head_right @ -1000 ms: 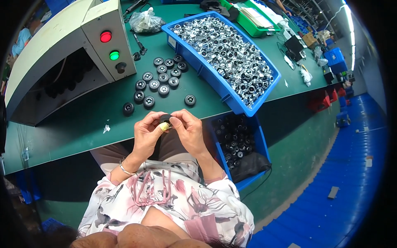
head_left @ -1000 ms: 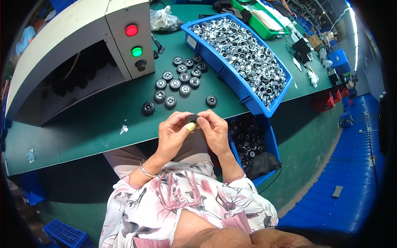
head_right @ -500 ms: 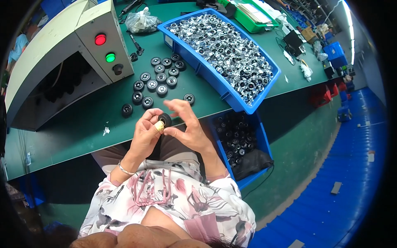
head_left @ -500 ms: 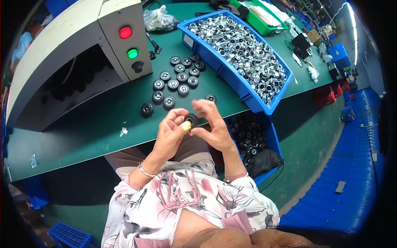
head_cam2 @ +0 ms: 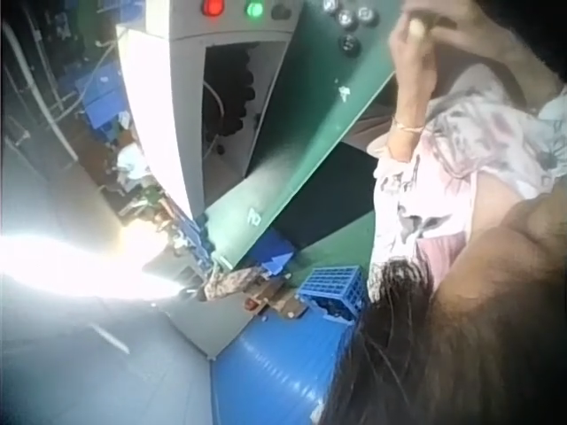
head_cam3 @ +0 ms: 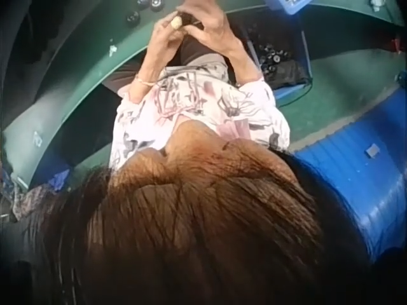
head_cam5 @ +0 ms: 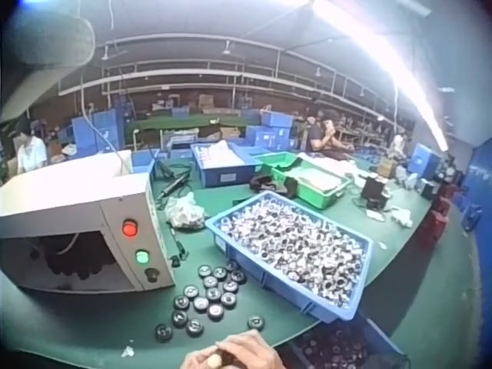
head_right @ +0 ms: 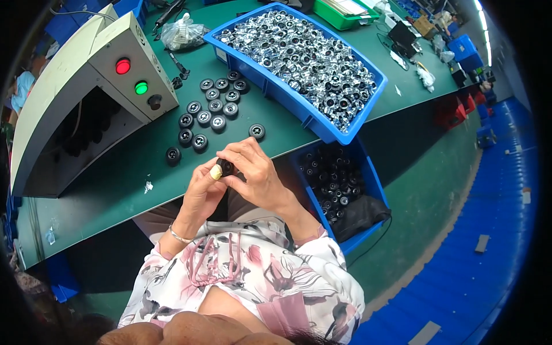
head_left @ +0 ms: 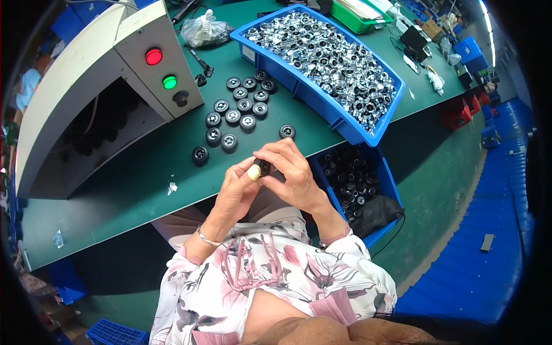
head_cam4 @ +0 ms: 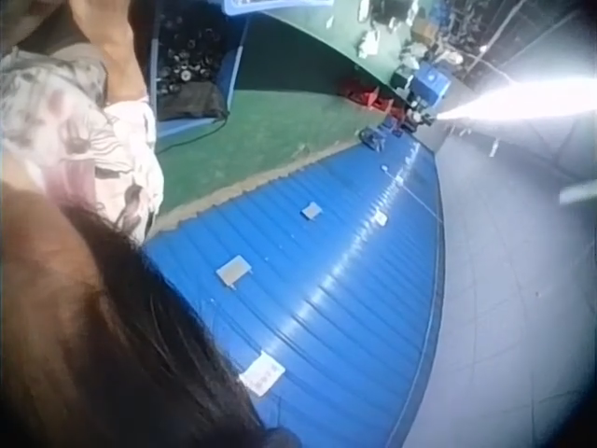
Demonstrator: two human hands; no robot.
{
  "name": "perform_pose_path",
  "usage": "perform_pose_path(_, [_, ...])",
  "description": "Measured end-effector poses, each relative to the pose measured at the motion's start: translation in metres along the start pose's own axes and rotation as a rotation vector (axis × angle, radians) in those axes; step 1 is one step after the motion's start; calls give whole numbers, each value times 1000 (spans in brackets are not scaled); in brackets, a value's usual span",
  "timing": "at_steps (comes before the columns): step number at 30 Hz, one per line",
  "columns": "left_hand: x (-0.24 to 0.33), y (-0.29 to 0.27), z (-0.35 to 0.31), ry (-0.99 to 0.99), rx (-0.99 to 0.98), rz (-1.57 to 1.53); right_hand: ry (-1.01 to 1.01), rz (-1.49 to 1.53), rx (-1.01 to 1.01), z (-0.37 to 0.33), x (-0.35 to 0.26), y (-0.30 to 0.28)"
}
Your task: Assembling small components into plastic toy wheel hubs at a factory workbench.
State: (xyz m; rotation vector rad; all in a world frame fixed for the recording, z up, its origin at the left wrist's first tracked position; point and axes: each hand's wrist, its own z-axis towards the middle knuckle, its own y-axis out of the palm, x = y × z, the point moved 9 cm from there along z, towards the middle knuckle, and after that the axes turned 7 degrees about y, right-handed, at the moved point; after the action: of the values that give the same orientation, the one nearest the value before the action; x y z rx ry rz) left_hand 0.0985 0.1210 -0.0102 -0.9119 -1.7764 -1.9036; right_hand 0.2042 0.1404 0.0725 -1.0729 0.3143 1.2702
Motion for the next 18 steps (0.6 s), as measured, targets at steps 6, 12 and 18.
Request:
perform_pose_path(6, [-11, -2, -4, -66, 7, -100, -70, -116, -23, 0, -6, -1])
perform_pose_path(12, [-16, -10, -7, -83, 127, -204, -55, -98, 9, -1, -6, 0])
perform_pose_path(18, [-15, 7, -7, -92, 99, -312, -18, -46, 26, -3, 0, -4])
